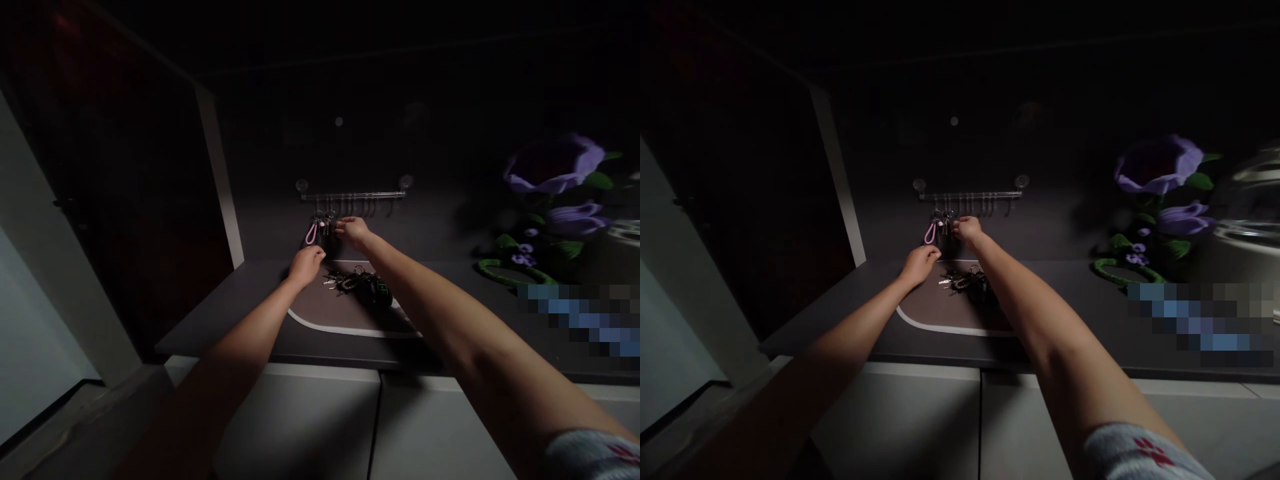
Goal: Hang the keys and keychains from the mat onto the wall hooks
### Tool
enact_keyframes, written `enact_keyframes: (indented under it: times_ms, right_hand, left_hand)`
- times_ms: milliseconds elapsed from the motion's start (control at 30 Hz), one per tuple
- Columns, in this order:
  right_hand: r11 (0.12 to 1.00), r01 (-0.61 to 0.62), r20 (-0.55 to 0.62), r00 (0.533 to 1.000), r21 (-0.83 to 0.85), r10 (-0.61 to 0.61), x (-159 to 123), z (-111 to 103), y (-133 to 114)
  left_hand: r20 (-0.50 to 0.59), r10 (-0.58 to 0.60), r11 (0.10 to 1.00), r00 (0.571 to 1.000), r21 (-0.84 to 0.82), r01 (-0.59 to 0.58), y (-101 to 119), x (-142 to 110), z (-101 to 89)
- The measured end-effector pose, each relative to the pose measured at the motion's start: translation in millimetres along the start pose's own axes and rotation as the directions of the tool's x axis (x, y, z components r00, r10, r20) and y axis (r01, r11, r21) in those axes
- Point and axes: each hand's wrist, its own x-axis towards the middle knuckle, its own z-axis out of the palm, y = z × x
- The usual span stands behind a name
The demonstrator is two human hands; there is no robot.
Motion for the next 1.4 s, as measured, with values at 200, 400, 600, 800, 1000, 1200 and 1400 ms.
enact_keyframes:
  times_ms: [200, 400, 600, 800, 1000, 1200, 1400]
  right_hand:
    - [0.999, -0.025, 0.034, 0.999, 0.027, 0.024, -21, -8, -10]
    - [1.000, 0.006, 0.048, 0.999, 0.026, -0.007, -52, -19, -5]
    - [0.949, 0.123, -0.057, 0.988, -0.291, -0.145, -59, -37, 32]
    - [0.828, 0.184, -0.002, 0.976, -0.529, -0.217, -51, -41, 52]
    - [0.623, 0.253, 0.085, 0.954, -0.740, -0.287, -55, -37, 50]
    - [0.548, 0.255, 0.118, 0.955, -0.797, -0.273, -61, -39, 51]
    - [0.547, 0.253, 0.117, 0.955, -0.798, -0.272, -61, -43, 54]
  left_hand:
    - [0.076, 0.105, 0.994, 0.992, -0.048, -0.101, 0, -1, 1.6]
    - [0.193, 0.157, 0.988, 0.969, -0.015, -0.157, 1, -6, 7.1]
    - [0.260, 0.157, 0.986, 0.953, 0.012, -0.166, 0, -6, 16.4]
    - [0.251, 0.109, 0.981, 0.962, 0.131, -0.146, 5, -4, 24.4]
    - [0.284, 0.127, 0.966, 0.950, 0.180, -0.183, 7, -5, 27.4]
    - [0.323, 0.155, 0.943, 0.934, 0.234, -0.237, 7, -4, 24.2]
    - [0.373, 0.172, 0.914, 0.912, 0.284, -0.289, 14, -4, 19.5]
